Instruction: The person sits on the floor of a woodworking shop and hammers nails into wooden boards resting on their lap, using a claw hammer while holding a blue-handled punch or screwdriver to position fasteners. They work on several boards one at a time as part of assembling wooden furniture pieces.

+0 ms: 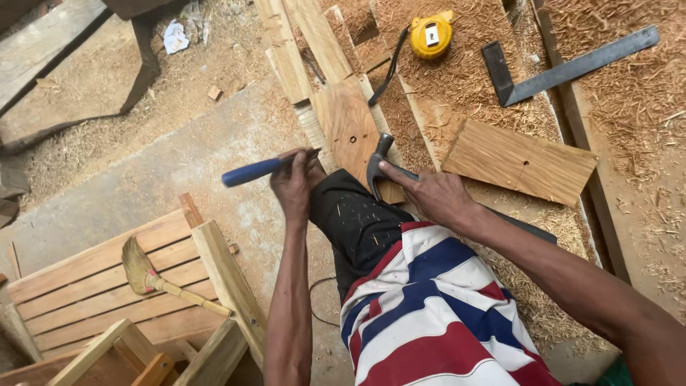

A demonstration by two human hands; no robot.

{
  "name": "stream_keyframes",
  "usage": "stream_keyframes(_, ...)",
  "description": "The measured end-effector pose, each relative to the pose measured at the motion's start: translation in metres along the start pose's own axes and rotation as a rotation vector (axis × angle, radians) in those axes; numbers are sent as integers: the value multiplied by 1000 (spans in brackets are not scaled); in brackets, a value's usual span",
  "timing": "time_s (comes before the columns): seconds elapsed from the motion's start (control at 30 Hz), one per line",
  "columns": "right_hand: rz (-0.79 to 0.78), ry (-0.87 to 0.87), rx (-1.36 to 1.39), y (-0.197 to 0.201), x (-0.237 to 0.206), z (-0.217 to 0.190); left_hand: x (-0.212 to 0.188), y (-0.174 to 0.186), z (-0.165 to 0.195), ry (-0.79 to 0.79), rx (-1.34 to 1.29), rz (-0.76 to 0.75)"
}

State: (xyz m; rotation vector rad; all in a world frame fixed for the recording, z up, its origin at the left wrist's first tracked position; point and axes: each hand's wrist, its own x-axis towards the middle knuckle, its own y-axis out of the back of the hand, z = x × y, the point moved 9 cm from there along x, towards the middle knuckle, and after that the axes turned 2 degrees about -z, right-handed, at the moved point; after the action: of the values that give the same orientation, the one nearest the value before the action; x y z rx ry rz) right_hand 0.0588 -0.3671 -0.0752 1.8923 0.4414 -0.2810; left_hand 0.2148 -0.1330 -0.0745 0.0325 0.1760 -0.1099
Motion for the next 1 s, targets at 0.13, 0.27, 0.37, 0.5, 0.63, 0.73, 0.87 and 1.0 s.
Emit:
stream_keyframes(0.13, -45, -19, 29, 3, 2, 0, -6, -39, 1, -122, 167, -86)
stream_keyframes(0.27, -45, -35, 59, 1, 3, 0, -11, -72, 17, -305, 390, -109)
stream_keyframes(0.37, -24, -40, 85, 1, 3, 1, -9, -79, 23, -306, 472, -115)
stream_keyframes(0.5, -23, -32, 111, 1, 1, 1, -7, -80, 26, -289, 504, -137)
stream_keyframes(0.63, -22, -33, 103, -2, 2, 3, -10, -84, 28, -348, 536, -151)
stream_keyframes(0.73, -64, -40, 134, -6, 4, 6, -13, -91, 23, -334, 645, -164)
stream_keyframes(0.87, -23, -42, 193, 25, -6, 6, -24, -113, 33, -576, 896, -200)
stream_keyframes(1.0, 166, -30, 229, 105, -40, -4, -24, -116, 31, -581, 945, -188)
